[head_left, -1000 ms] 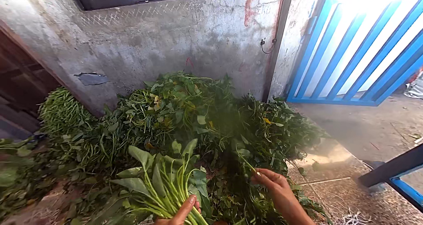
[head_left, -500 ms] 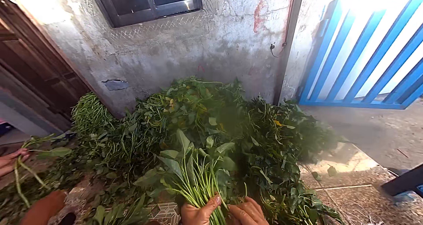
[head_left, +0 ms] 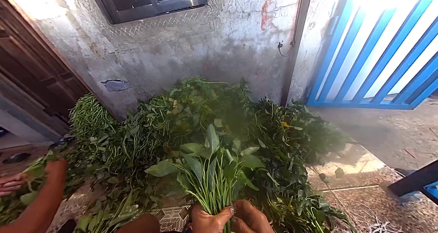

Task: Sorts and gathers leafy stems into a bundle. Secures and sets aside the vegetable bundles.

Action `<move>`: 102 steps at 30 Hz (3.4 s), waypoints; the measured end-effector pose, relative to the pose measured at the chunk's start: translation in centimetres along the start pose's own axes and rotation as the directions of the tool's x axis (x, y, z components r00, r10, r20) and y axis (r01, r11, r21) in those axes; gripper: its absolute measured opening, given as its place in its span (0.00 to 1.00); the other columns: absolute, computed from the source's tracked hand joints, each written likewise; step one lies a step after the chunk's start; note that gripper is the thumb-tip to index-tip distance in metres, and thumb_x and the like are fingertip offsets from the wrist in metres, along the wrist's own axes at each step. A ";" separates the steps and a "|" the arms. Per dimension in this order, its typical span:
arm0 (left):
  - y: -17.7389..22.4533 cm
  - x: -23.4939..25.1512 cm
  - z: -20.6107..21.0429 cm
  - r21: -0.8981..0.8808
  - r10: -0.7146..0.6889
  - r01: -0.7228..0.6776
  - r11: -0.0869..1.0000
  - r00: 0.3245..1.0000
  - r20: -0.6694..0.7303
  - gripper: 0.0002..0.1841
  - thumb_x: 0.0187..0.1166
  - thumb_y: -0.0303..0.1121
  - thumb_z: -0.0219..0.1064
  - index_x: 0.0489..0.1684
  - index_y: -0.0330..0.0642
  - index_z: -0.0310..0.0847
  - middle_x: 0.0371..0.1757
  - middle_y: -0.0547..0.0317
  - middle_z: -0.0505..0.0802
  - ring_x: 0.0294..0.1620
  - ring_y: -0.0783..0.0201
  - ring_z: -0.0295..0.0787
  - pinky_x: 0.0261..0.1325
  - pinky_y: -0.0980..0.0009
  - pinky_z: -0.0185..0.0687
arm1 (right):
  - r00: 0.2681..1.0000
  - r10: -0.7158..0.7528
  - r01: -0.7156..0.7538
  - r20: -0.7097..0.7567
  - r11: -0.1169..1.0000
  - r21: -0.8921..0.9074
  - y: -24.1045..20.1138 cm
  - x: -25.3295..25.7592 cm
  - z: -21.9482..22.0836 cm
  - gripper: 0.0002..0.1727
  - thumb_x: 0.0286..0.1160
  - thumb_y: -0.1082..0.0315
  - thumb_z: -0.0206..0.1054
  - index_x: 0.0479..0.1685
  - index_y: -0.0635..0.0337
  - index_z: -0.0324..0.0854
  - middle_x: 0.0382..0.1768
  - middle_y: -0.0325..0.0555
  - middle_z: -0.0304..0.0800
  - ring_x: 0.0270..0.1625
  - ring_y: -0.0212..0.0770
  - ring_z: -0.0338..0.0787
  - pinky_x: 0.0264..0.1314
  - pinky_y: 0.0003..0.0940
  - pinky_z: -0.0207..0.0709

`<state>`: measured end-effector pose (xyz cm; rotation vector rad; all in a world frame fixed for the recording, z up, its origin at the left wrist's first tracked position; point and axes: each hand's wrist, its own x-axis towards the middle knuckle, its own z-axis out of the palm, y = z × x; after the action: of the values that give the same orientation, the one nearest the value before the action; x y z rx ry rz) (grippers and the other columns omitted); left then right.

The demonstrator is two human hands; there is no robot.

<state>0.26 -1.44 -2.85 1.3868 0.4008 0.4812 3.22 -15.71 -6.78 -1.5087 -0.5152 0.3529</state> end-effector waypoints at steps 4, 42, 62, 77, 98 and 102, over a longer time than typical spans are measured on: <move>-0.3 0.0 0.0 -0.004 0.032 -0.032 0.999 0.999 -0.018 0.27 0.36 0.04 0.78 0.41 0.28 0.83 0.33 0.53 0.97 0.35 0.65 0.96 0.43 0.67 0.95 | 1.000 -0.014 0.014 0.000 0.998 0.063 0.2 -0.2 -0.5 0.15 0.81 0.74 0.64 0.62 0.70 0.82 0.35 0.45 0.91 0.36 0.35 0.91 0.47 0.35 0.87; 1.6 3.9 -3.1 -0.256 0.011 -0.070 0.964 0.974 -0.225 0.09 0.79 0.17 0.59 0.51 0.33 0.77 0.29 0.55 0.95 0.31 0.62 0.95 0.42 0.64 0.95 | 0.735 0.584 -0.626 -0.345 0.387 -0.677 19.4 5.0 -11.6 0.22 0.84 0.58 0.59 0.67 0.60 0.85 0.72 0.63 0.83 0.78 0.66 0.78 0.76 0.68 0.71; 0.6 1.7 0.3 -0.272 -0.220 0.181 0.945 0.968 -0.121 0.13 0.68 0.07 0.64 0.48 0.25 0.77 0.33 0.41 0.95 0.28 0.52 0.95 0.34 0.60 0.95 | 0.855 0.063 -0.123 -0.514 0.989 -0.083 7.4 -2.0 -10.1 0.16 0.84 0.69 0.63 0.63 0.64 0.88 0.44 0.46 0.94 0.39 0.35 0.92 0.45 0.33 0.89; -1.8 -1.2 2.5 -0.070 -0.173 0.169 0.983 0.984 -0.051 0.23 0.45 0.06 0.80 0.43 0.26 0.82 0.32 0.51 0.96 0.34 0.64 0.96 0.44 0.67 0.95 | 0.793 -0.579 0.158 -0.188 0.494 -0.855 3.0 -0.3 -1.0 0.14 0.82 0.64 0.64 0.57 0.48 0.93 0.36 0.41 0.93 0.42 0.41 0.92 0.53 0.43 0.83; -2.2 -0.9 2.5 -0.129 -0.313 0.305 0.943 0.949 -0.045 0.18 0.55 0.09 0.78 0.44 0.25 0.82 0.33 0.45 0.96 0.34 0.59 0.96 0.45 0.63 0.94 | 0.712 -0.581 0.145 -0.395 0.672 -0.727 3.6 -0.9 0.0 0.09 0.76 0.65 0.72 0.46 0.57 0.94 0.33 0.38 0.97 0.40 0.34 0.94 0.57 0.35 0.85; -2.0 -0.7 2.3 -0.161 -0.329 0.322 0.933 0.944 -0.021 0.19 0.57 0.09 0.77 0.46 0.26 0.81 0.35 0.45 0.96 0.36 0.59 0.96 0.46 0.63 0.94 | 0.739 -0.596 0.240 -0.315 0.670 -0.703 3.6 -1.1 -0.4 0.06 0.78 0.66 0.69 0.38 0.52 0.91 0.35 0.36 0.97 0.46 0.32 0.94 0.67 0.37 0.82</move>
<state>1.05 -3.97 -4.54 1.1309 0.6088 0.2657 2.87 -16.47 -10.45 -1.9546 -0.5580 -0.6944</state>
